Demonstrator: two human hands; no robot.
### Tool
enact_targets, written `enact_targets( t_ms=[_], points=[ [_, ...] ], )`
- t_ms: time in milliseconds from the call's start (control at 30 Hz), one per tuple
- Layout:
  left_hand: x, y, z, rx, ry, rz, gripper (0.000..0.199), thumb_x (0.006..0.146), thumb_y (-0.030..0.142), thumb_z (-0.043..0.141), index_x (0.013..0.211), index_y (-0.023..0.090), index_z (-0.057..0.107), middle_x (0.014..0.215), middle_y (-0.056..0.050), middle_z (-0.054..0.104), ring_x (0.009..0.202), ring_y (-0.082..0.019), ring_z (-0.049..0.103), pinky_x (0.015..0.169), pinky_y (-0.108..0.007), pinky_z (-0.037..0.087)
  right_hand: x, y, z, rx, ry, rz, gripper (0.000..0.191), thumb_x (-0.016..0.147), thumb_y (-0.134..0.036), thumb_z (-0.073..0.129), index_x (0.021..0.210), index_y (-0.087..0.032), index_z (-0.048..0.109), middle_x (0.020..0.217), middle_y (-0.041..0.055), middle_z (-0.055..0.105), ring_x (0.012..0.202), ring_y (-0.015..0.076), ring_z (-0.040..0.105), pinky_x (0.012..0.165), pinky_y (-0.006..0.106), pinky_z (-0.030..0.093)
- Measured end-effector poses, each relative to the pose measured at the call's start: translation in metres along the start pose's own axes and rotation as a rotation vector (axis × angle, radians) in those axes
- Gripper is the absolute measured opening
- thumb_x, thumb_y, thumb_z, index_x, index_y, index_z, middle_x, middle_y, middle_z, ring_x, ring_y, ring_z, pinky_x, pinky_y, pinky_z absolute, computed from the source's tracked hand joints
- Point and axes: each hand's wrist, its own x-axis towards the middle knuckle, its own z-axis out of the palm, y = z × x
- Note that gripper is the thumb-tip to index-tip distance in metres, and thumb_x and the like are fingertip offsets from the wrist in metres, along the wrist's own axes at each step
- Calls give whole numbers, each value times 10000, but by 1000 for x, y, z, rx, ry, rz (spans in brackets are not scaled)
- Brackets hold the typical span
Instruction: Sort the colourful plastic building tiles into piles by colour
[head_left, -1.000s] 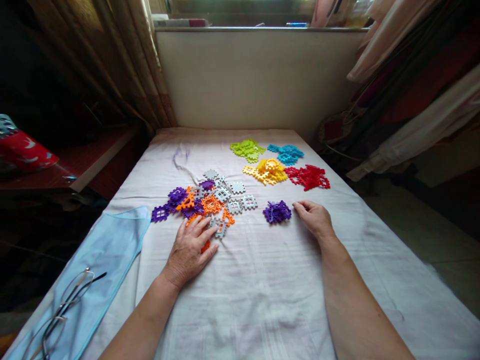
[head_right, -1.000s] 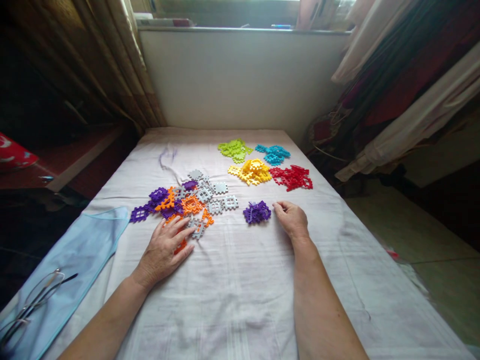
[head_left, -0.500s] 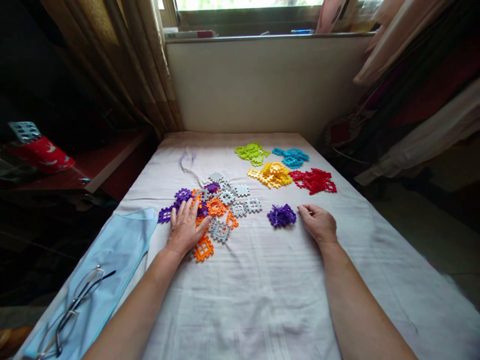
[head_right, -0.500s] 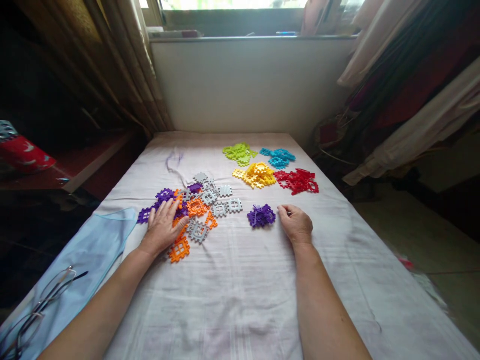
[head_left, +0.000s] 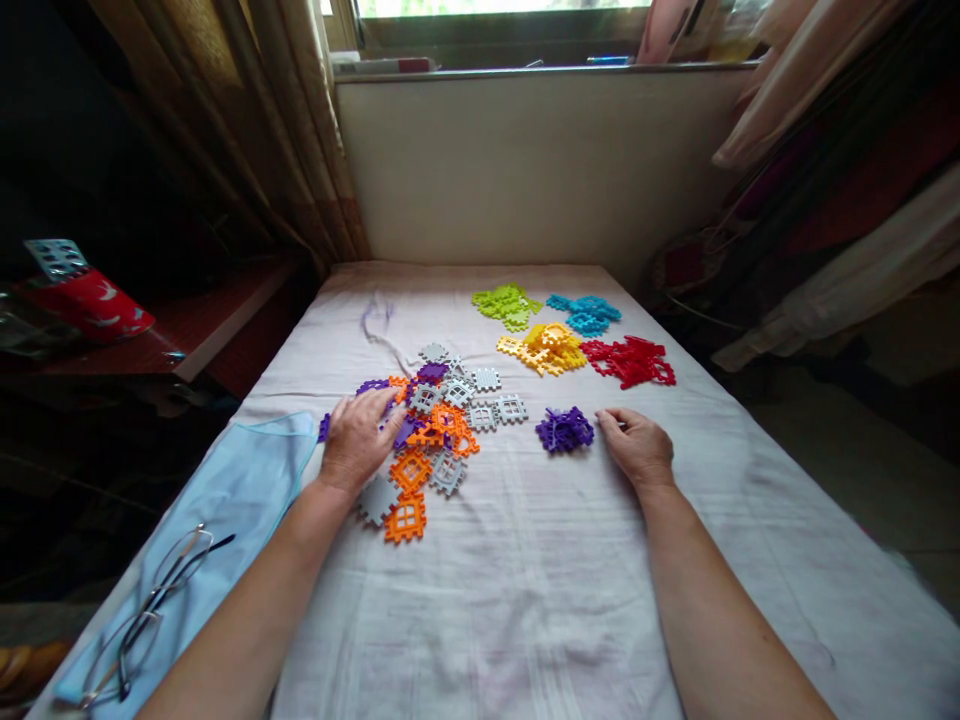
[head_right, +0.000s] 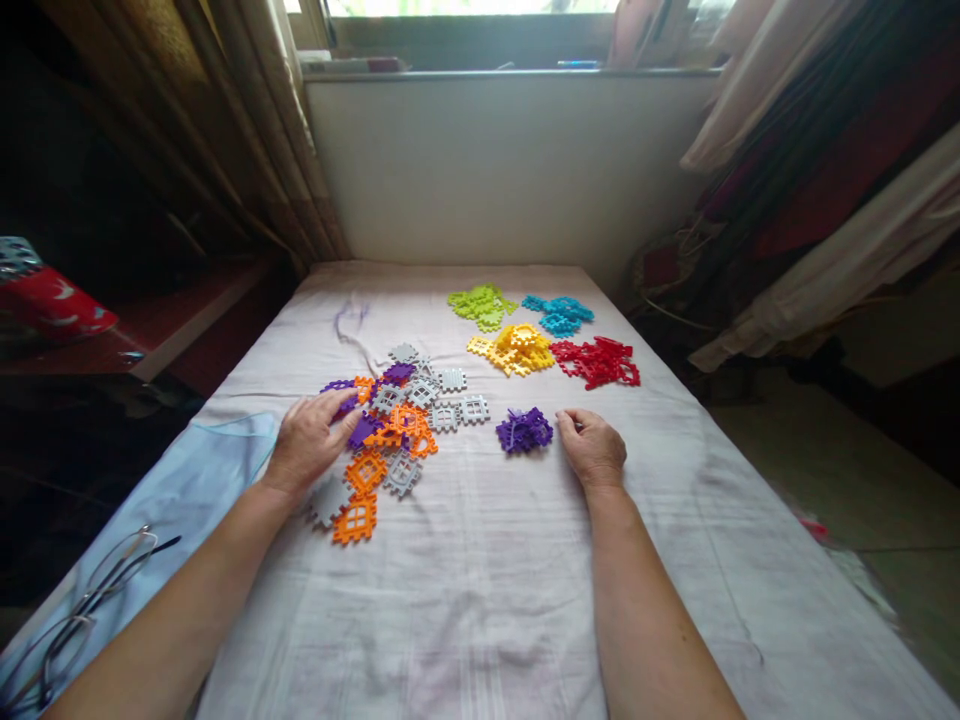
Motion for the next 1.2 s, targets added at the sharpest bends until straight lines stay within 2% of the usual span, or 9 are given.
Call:
enact_targets(
  t_ms=[167,333,433,533,633,700,933,1067,1200],
  points=[
    [43,-42,-6,180,-157,-150,490,861,423,527,1297,204,578,1370,-122,595,1264,-288,539,1044,-434,390,-1,0,0,-4,-22,11,348,773,-476,523,830,-241,774,749,60,727,664,202,607,585,284,387],
    [49,-46,-4,201,-342,-183,385,890,444,485,1211,321,657,1201,-28,712,1097,-257,646,937,-374,451,1,5,5,30,14,-26,350,765,-484,514,784,-238,762,753,56,733,653,194,605,585,282,389],
    [45,-42,-7,189,-257,-228,362,902,371,454,1171,315,690,1171,-23,723,1036,-245,668,874,-338,479,3,8,8,96,72,-64,365,757,-495,510,756,-220,749,746,63,732,630,192,604,583,282,410],
    [41,-35,-11,111,6,-201,354,905,321,449,1139,267,709,1174,-53,714,1027,-237,664,862,-321,487,4,6,8,167,165,-120,384,773,-493,492,744,-195,731,763,83,731,625,190,608,615,291,451],
    [32,-13,-12,-30,253,-132,338,911,367,473,1086,221,722,1071,-82,729,971,-230,670,852,-315,494,1,-3,4,222,257,-219,376,811,-460,471,755,-185,721,755,84,721,622,179,606,646,292,477],
    [23,11,-9,-194,293,-76,315,904,403,508,1037,216,724,1006,-66,739,919,-205,680,828,-288,501,-4,-14,0,272,272,-285,369,836,-439,466,803,-182,728,765,78,720,623,170,608,631,280,483],
    [-3,100,19,-696,7,-139,187,838,371,627,949,229,676,717,20,715,626,-122,664,588,-204,472,-29,-50,-13,536,50,-380,334,867,-450,530,806,-189,730,783,62,733,688,170,651,635,270,511],
    [-2,118,28,-805,-58,-171,176,832,361,634,946,231,665,737,14,727,645,-127,678,600,-209,489,-47,-68,-11,671,-241,-445,289,823,-451,638,870,-184,740,747,44,726,592,136,612,570,246,493],
    [-2,124,29,-847,-92,-173,173,836,364,632,947,234,659,769,12,738,667,-131,687,617,-216,499,-58,-82,-3,733,-364,-471,266,798,-423,669,885,-180,731,664,13,687,524,104,540,516,223,452]
  ],
)
